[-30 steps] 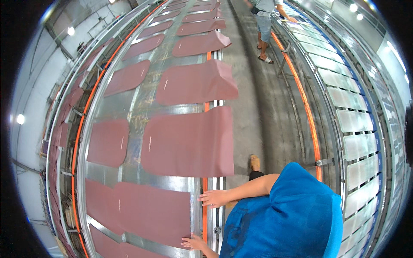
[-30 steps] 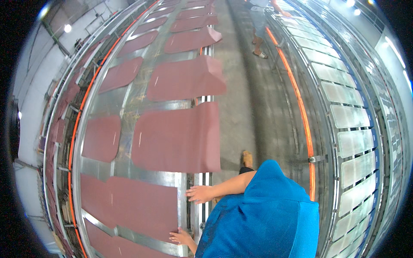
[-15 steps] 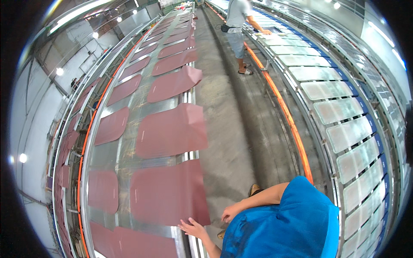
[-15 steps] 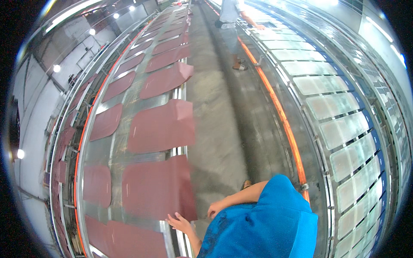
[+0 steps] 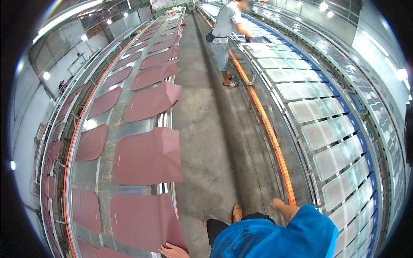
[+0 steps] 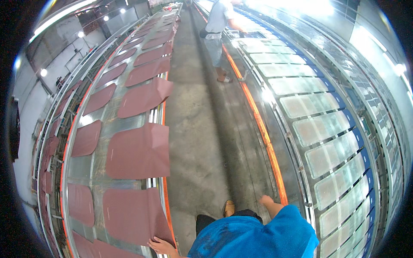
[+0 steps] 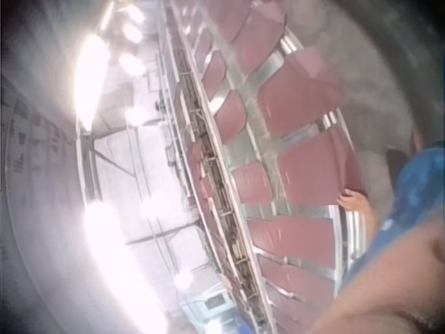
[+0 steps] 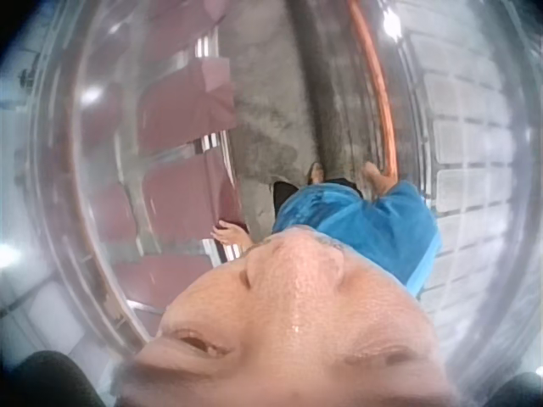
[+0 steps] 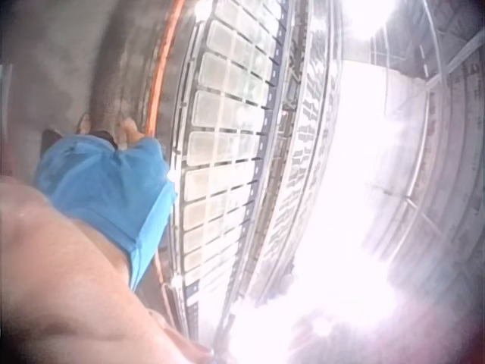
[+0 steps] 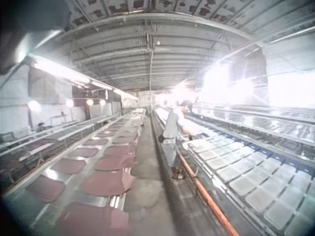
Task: The person places maroon seat cushions onto a metal assembly line frame, aligning them with existing rows. They walk along the line, pick up cushions, and position them on the frame, occasionally adjusting their placement.
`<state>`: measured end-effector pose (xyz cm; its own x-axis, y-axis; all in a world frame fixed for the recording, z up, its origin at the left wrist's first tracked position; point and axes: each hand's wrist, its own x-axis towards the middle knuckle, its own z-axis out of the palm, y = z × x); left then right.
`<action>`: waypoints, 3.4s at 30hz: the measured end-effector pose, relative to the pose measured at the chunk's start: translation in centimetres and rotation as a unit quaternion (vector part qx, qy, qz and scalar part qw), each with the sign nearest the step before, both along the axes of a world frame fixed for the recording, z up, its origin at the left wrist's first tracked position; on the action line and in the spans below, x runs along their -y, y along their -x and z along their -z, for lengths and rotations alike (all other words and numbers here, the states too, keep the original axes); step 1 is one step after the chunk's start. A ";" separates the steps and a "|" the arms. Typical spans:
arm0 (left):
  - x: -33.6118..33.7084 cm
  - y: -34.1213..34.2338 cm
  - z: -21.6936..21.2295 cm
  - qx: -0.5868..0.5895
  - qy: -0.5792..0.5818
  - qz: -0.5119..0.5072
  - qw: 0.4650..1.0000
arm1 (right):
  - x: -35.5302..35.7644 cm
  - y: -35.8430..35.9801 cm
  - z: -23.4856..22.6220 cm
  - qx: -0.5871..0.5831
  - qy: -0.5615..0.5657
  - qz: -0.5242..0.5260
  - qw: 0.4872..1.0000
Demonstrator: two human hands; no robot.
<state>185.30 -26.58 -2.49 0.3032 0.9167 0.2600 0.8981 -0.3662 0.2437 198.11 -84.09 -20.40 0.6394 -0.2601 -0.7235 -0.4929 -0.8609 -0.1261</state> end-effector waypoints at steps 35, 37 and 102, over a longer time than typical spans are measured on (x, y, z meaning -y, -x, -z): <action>-1.7 -12.6 -3.5 0.108 -0.132 -0.022 0.985 | -50.6 -42.3 -16.0 0.101 -0.564 0.198 0.795; -1.7 -13.4 -3.9 0.104 -0.138 -0.030 0.985 | -50.3 -42.4 -16.5 0.038 -0.553 0.254 0.793; 14.9 -42.7 -7.2 0.490 0.493 -0.178 0.697 | -46.7 -75.3 -32.1 -0.072 -0.381 -0.670 0.633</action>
<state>228.02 -41.50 4.67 0.1299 0.7680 -0.6271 0.1145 0.6166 0.7789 273.44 -37.42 11.68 -0.1709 0.9059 -0.3874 0.5617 -0.2335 -0.7937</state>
